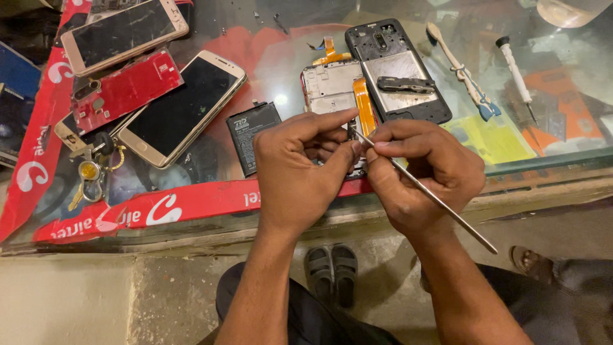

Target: The person works on the disassembled motherboard of a smartphone at a glass counter, holding the small board in one hand and using a metal probe and tweezers with the other hand to pry and manipulate tiny components. Other phone parts, batteries, and screwdrivers lie on the counter around the work area.

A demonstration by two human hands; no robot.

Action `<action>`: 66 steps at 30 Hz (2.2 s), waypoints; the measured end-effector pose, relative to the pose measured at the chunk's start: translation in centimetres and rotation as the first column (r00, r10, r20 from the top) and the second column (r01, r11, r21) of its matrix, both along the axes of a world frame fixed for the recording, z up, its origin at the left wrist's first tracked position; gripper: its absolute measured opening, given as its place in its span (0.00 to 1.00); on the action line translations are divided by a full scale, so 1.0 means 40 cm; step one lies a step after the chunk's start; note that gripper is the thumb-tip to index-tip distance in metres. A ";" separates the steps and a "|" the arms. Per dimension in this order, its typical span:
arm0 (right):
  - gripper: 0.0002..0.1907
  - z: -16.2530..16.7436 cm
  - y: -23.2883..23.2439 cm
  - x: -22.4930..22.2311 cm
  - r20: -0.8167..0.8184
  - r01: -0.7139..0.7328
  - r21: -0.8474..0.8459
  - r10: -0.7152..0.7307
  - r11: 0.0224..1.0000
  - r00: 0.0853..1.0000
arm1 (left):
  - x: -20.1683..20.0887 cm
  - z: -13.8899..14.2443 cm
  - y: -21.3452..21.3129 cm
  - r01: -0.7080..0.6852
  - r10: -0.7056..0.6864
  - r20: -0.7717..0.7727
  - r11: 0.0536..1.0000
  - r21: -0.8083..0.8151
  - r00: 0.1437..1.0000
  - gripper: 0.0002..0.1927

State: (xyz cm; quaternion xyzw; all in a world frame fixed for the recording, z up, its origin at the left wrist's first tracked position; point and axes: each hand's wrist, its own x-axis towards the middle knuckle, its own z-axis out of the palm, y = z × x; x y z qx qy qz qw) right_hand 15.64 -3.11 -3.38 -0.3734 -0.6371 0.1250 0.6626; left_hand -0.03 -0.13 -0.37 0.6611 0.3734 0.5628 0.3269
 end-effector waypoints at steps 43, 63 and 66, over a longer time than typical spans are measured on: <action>0.05 -0.008 0.002 -0.001 -0.023 -0.007 0.016 0.007 1.000 1.000 | 0.006 0.005 -0.003 -0.049 0.049 -0.008 0.999 0.020 0.999 0.14; 0.07 0.006 0.000 -0.013 0.132 0.124 0.061 -0.131 0.990 0.983 | 0.012 0.002 -0.008 -0.110 0.113 -0.041 0.991 0.082 0.993 0.15; 0.07 0.005 0.003 -0.015 0.145 0.134 0.078 -0.144 0.988 0.979 | 0.012 0.000 -0.008 -0.114 0.118 -0.040 0.990 0.089 0.992 0.15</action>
